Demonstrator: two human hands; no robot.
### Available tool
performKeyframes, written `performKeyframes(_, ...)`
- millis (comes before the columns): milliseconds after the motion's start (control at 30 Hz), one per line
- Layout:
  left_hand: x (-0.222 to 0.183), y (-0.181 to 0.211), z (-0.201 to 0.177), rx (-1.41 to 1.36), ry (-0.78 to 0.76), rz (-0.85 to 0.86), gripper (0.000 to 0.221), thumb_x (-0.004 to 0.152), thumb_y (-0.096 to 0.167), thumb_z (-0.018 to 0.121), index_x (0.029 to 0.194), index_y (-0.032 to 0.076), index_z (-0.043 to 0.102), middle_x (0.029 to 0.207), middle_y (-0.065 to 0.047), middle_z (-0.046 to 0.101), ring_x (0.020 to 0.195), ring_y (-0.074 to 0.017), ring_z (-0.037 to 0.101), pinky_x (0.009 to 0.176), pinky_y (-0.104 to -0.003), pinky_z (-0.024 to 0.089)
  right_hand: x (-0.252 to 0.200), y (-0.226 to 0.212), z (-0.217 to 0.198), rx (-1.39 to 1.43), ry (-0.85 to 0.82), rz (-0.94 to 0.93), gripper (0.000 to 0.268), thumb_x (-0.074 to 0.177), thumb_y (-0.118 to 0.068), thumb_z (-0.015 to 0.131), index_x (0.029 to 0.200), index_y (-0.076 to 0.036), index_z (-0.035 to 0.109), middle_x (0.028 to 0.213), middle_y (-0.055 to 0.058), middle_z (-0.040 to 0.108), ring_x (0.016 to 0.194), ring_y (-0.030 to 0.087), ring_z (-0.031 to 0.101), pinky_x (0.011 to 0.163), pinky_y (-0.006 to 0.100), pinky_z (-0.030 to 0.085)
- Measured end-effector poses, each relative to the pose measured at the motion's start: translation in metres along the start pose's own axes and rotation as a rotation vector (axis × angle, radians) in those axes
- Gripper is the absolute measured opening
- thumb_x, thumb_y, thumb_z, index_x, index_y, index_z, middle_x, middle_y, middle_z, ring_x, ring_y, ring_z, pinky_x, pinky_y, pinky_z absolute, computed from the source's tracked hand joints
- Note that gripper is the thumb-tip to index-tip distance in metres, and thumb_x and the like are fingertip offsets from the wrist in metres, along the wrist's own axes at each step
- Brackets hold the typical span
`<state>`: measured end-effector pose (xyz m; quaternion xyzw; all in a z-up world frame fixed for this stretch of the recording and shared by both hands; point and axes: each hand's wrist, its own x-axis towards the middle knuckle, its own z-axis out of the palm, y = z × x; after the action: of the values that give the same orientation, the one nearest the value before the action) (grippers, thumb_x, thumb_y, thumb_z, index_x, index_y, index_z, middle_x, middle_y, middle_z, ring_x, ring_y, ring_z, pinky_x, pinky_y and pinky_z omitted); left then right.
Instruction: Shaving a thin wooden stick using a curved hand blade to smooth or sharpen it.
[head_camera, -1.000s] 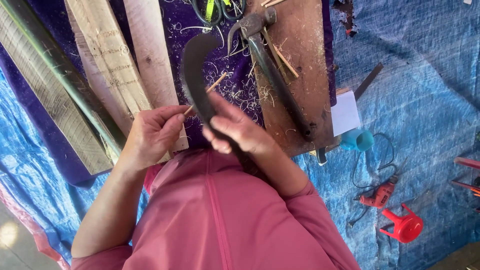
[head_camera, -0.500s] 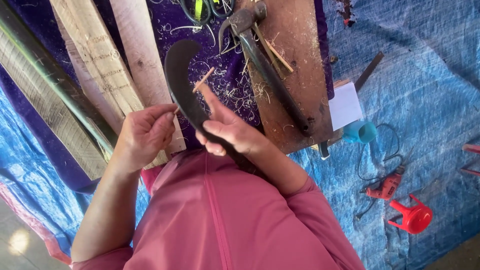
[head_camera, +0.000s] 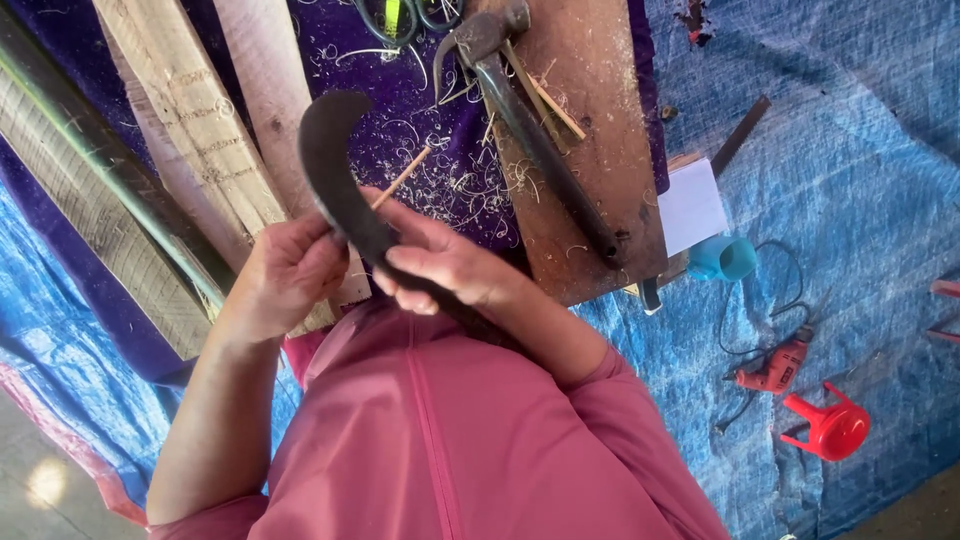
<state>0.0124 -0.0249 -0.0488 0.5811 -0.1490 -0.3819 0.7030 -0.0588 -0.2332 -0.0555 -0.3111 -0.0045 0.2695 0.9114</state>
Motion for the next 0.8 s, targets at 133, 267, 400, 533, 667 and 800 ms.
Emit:
performKeyframes(133,-0.016,0.011,-0.013,0.089,-0.08,0.055,0.037,0.101,-0.006,0.039,0.13,-0.015,0.059,0.059,0.0,0.046,0.051,-0.0033,0.046,0.049,-0.018,0.037,-0.019,-0.012,-0.059,-0.047,0.124,-0.155,0.055,0.11,-0.017,0.047,0.161,-0.025,0.029,0.08,0.017,0.056,0.049,0.016,0.053,0.037,0.024,0.044)
performKeyframes(267,-0.02,-0.012,-0.017,-0.189,0.04,0.029,0.039,0.104,-0.001,0.037,0.14,-0.009,0.051,0.061,-0.004,0.043,0.044,-0.0086,0.053,0.035,-0.017,0.035,-0.022,-0.023,-0.047,-0.129,0.109,-0.158,0.069,0.108,-0.018,0.049,0.165,-0.022,0.01,0.091,0.017,0.061,0.05,0.013,0.057,0.037,0.025,0.049)
performKeyframes(400,-0.002,-0.005,0.002,-0.299,0.053,-0.082,0.034,0.106,0.002,0.039,0.133,-0.012,0.054,0.06,-0.006,0.043,0.041,-0.0136,0.055,0.031,-0.022,0.04,-0.008,0.001,-0.008,-0.012,-0.023,-0.058,0.078,0.106,-0.008,0.048,0.166,-0.02,-0.001,0.086,0.013,0.063,0.049,0.012,0.056,0.037,0.025,0.049)
performKeyframes(533,0.003,-0.013,-0.007,-0.156,0.035,-0.107,0.023,0.106,0.007,0.049,0.11,-0.008,0.065,0.056,-0.007,0.048,0.041,-0.0142,0.056,0.031,-0.024,0.037,-0.004,-0.002,-0.002,-0.025,-0.069,-0.074,0.076,0.108,-0.009,0.048,0.167,-0.023,0.003,0.09,0.014,0.066,0.055,0.012,0.06,0.041,0.025,0.051)
performKeyframes(667,-0.013,0.008,-0.003,-0.18,0.076,-0.096,0.035,0.102,-0.002,0.042,0.131,-0.012,0.057,0.057,-0.004,0.037,0.039,-0.0101,0.044,0.035,-0.021,0.033,-0.011,0.0,-0.027,-0.027,0.021,-0.062,0.062,0.109,-0.011,0.045,0.165,-0.017,0.018,0.086,0.014,0.065,0.053,0.013,0.059,0.04,0.026,0.051)
performKeyframes(800,-0.019,0.016,-0.033,-0.136,-0.074,-0.036,0.034,0.106,0.001,0.042,0.136,-0.002,0.057,0.062,-0.001,0.049,0.048,-0.0096,0.045,0.037,-0.02,0.04,-0.038,-0.034,-0.048,0.109,0.131,-0.116,0.069,0.108,-0.016,0.056,0.166,-0.026,0.02,0.085,0.011,0.058,0.055,0.014,0.05,0.045,0.025,0.042)
